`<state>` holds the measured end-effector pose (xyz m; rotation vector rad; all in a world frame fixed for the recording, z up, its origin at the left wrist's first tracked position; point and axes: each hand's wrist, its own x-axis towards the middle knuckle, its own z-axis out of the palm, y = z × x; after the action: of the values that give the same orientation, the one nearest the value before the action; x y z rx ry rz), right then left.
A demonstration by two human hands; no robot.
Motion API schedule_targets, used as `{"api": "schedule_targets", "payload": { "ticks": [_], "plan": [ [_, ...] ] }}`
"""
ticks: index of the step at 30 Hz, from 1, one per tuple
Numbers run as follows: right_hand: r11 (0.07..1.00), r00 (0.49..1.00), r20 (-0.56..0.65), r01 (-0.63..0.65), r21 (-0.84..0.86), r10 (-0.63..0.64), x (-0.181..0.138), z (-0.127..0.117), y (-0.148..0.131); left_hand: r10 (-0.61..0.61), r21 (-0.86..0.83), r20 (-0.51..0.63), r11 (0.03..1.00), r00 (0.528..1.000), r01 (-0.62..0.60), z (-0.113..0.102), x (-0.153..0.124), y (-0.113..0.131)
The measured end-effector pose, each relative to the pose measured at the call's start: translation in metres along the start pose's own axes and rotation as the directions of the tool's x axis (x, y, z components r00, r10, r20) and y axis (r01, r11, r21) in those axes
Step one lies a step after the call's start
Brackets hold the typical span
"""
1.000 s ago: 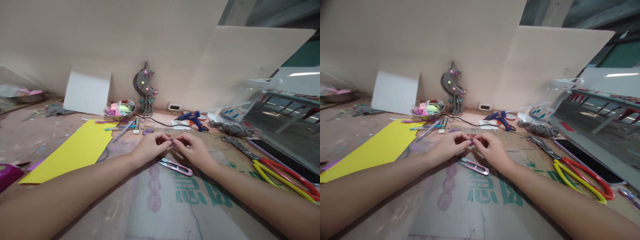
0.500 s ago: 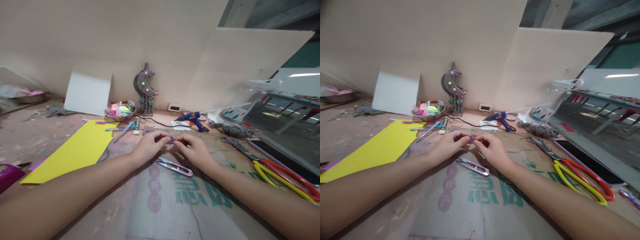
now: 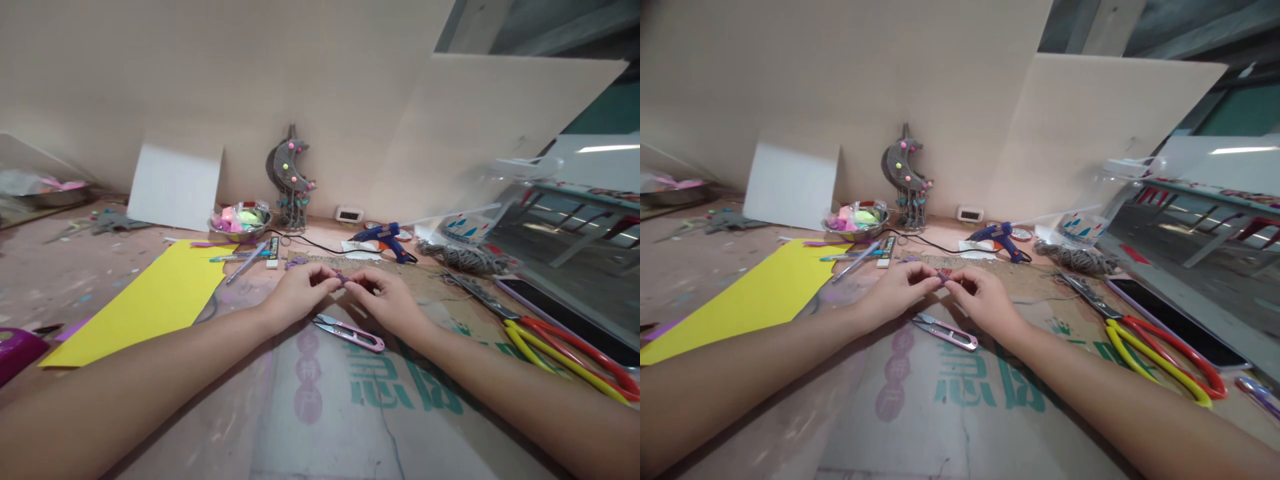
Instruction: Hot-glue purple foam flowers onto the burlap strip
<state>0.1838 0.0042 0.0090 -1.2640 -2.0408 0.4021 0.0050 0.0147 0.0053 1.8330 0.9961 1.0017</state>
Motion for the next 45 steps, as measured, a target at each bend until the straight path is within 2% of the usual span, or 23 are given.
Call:
{"api": "schedule_targets", "payload": {
  "ticks": [7,16,24,29,36,41,45],
  "plan": [
    [1.0,1.0,-0.012,-0.005,-0.007,0.005,0.0003,-0.0005,-0.0033,0.062,-0.05,-0.007,0.997,0.998,-0.063,0.0006,0.0019,-0.0012],
    [1.0,1.0,-0.024,-0.006,0.002,0.006,0.0004,0.0006,-0.0007,-0.053,-0.005,-0.011,0.999,0.999,0.053,0.0025,0.0,0.0037],
    [0.999,0.999,-0.019,-0.03,0.039,0.031,-0.0002,-0.0007,-0.002,0.008,-0.018,-0.015,1.0,1.0,-0.008,0.0002,0.0011,0.0003],
    [0.995,0.999,-0.014,-0.05,0.081,0.051,0.0,-0.0006,-0.0027,-0.001,-0.055,-0.066,0.999,0.998,-0.003,-0.0003,0.0037,-0.0035],
    [0.996,0.993,-0.082,-0.084,0.045,0.087,-0.0003,-0.0017,-0.0038,-0.024,-0.027,-0.022,0.999,0.999,0.024,-0.0004,0.0036,-0.0019],
    [0.996,0.993,-0.08,-0.087,0.033,0.09,-0.0007,-0.0025,-0.0036,-0.035,-0.127,-0.005,0.991,0.999,0.034,0.0004,0.0039,0.0017],
    [0.996,0.992,-0.089,-0.088,0.034,0.091,-0.0009,-0.0023,-0.0037,-0.062,-0.075,-0.018,0.995,0.998,0.06,0.0002,0.0028,0.0037]
  ]
}}
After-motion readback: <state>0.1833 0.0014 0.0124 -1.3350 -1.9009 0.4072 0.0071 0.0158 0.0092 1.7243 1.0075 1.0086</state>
